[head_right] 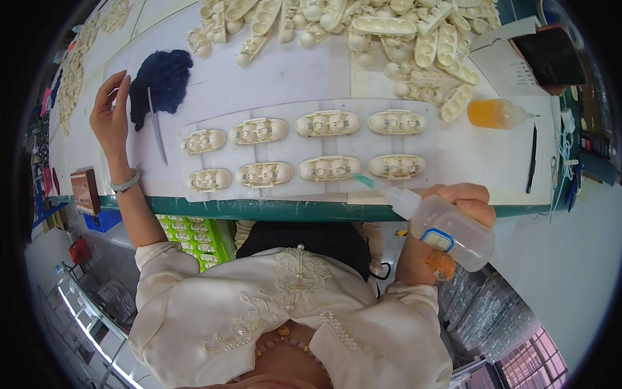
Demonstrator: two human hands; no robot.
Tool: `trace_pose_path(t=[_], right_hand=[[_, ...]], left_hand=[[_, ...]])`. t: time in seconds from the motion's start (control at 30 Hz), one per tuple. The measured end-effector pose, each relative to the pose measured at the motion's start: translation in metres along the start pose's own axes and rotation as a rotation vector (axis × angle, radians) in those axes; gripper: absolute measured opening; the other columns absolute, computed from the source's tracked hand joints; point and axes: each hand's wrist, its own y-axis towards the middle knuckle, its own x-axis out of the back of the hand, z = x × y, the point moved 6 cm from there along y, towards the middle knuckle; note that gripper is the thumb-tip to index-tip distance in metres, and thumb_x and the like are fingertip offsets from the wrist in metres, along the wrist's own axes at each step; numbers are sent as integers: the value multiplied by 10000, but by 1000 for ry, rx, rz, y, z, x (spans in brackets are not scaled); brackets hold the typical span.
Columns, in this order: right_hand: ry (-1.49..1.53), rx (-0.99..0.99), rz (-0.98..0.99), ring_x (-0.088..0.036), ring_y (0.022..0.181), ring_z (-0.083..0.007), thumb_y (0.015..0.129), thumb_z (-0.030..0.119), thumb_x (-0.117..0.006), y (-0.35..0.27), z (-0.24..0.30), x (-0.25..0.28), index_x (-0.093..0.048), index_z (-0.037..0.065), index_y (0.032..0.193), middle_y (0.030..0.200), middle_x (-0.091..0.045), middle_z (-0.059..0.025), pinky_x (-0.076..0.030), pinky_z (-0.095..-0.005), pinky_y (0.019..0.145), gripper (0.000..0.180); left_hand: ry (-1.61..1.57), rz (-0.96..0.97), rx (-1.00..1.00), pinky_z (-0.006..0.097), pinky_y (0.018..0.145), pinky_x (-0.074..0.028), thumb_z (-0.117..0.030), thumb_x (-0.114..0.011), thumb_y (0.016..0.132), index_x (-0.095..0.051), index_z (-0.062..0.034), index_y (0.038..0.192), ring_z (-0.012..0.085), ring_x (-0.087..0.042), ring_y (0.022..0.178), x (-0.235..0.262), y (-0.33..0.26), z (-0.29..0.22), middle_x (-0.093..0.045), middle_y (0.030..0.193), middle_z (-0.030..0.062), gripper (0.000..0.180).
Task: Apply adhesive or solvent to plastic housings and use a scraping tool to clean and finish the edges before sorting them into a tray.
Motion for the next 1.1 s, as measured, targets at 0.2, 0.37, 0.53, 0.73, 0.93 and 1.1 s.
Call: trace_pose_path(t=[0.2, 0.37, 0.53, 0.73, 0.93, 1.1], right_hand=[[335, -130, -210, -581, 827, -227, 698, 376, -739, -4, -6, 46, -429, 20, 1085, 1091, -488, -156, -533, -313, 634, 610], [47, -209, -454, -583, 928, -314, 716, 342, -722, 1, -10, 105, -393, 12, 1118, 1170, -488, -174, -523, -401, 755, 615], [-133, -202, -475, -502, 1066, -207, 788, -39, -583, 33, -20, 116, -411, -33, 1231, 1174, -489, -130, -407, -288, 910, 475], [-687, -281, -333, -472, 1106, -198, 835, 11, -528, 53, -78, 163, -372, -13, 1281, 1172, -489, -114, -374, -298, 946, 473], [-517, -468, -131, -516, 1057, -215, 836, 34, -573, 68, -109, 157, -307, -9, 1302, 1230, -472, -179, -452, -278, 853, 539], [-642, -366, -10, -460, 1143, -228, 824, 79, -614, 66, -103, 148, -247, 2, 1358, 1241, -451, -173, -385, -332, 955, 652]], left_hand=[[-12, -7, -16, 222, 735, -468, -86, -642, 817, -659, -37, 974, 104, -594, 828, -10, 2, 2, -650, 936, 42, 165], [45, 13, -71, 240, 740, -478, -74, -620, 836, -644, -24, 990, 117, -591, 878, 4, 3, 3, -640, 976, 58, 164], [-14, -12, -52, 241, 759, -467, -54, -608, 843, -636, -12, 997, 117, -578, 899, 5, 0, 14, -633, 989, 60, 162], [158, -105, -172, 252, 712, -494, -34, -622, 819, -646, -28, 963, 138, -601, 860, 31, -8, -58, -640, 974, 75, 146], [113, -120, 206, 205, 596, -446, -95, -669, 789, -645, -41, 979, 71, -567, 729, 57, -61, -59, -636, 845, 18, 198], [74, 62, 357, 286, 586, -476, -224, -739, 710, -585, -36, 1053, 179, -580, 637, 33, -79, -43, -610, 768, 72, 420]])
